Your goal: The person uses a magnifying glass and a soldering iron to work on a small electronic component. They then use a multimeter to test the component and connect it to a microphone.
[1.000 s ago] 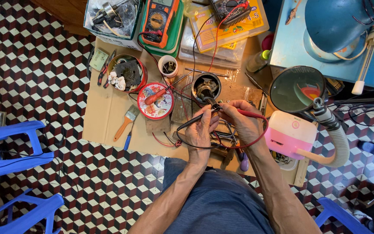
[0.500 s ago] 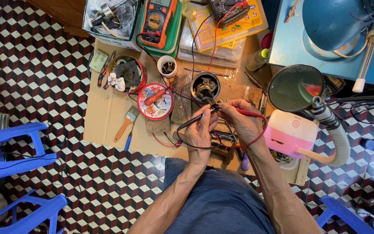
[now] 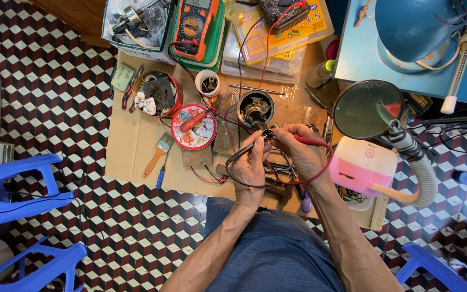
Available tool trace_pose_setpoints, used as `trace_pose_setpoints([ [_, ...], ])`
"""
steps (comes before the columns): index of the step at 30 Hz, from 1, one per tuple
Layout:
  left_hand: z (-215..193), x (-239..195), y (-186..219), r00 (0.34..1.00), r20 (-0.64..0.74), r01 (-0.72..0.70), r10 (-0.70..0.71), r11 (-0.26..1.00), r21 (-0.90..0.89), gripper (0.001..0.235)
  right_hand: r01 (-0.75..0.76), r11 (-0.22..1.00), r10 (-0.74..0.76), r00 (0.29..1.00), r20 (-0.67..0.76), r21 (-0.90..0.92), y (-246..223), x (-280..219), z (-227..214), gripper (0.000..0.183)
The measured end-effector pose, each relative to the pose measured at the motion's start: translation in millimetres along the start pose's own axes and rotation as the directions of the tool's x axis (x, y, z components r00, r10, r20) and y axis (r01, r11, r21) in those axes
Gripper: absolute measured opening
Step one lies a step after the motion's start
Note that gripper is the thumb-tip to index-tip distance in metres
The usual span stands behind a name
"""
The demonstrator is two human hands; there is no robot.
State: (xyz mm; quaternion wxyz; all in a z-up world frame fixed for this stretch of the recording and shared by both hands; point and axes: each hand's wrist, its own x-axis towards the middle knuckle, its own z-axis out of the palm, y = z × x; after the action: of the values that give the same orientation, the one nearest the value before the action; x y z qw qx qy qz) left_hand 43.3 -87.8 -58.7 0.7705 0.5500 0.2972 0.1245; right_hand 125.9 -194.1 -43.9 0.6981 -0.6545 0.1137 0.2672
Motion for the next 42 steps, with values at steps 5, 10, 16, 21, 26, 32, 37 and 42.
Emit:
trace_pose_setpoints([
  [5, 0.6, -0.9, -1.1, 1.000, 0.012, -0.019, 0.019, 1.000, 0.018, 0.037, -0.003, 1.000, 0.003, 1.000, -0.010, -0.021, -1.1, -1.7, -0.1, 0.018],
  [10, 0.9, -1.0, -1.9, 0.999, 0.023, -0.030, 0.030, 1.000, -0.011, 0.036, 0.016, 1.000, -0.016, 1.000, 0.002, -0.003, -1.4, -3.4, 0.6, 0.017],
  [16, -0.2, -0.3, -0.7, 0.999, 0.019, -0.032, 0.031, 0.999, 0.036, 0.036, 0.017, 1.000, -0.017, 1.000, -0.001, -0.020, -1.9, -2.7, 1.9, 0.018],
  [21, 3.1, -0.1, -6.8, 0.999, -0.001, -0.037, 0.037, 0.998, 0.042, 0.034, -0.014, 0.996, 0.012, 0.999, -0.031, -0.083, 7.3, 0.7, -5.8, 0.021],
  [26, 3.3, -5.0, 3.8, 0.999, -0.040, 0.008, -0.001, 0.986, 0.166, 0.033, -0.035, 0.997, 0.033, 0.999, -0.031, -0.069, 7.3, 2.1, -6.0, 0.025],
  [32, 3.9, -0.2, 0.0, 0.999, -0.020, 0.049, -0.048, 0.996, 0.081, 0.035, -0.025, 0.998, 0.024, 0.999, -0.025, -0.050, 13.9, 8.3, -10.3, 0.025],
  [37, 4.0, 1.0, -1.9, 0.998, 0.001, 0.069, -0.070, 0.994, 0.080, 0.036, -0.039, 0.999, 0.039, 0.999, -0.026, -0.018, 14.8, 11.2, -11.6, 0.025],
  [42, 3.9, 0.7, 1.6, 0.997, 0.008, 0.070, -0.071, 0.993, 0.099, 0.037, -0.053, 0.999, 0.053, 0.998, -0.025, 0.002, 15.5, 11.9, -11.7, 0.025],
])
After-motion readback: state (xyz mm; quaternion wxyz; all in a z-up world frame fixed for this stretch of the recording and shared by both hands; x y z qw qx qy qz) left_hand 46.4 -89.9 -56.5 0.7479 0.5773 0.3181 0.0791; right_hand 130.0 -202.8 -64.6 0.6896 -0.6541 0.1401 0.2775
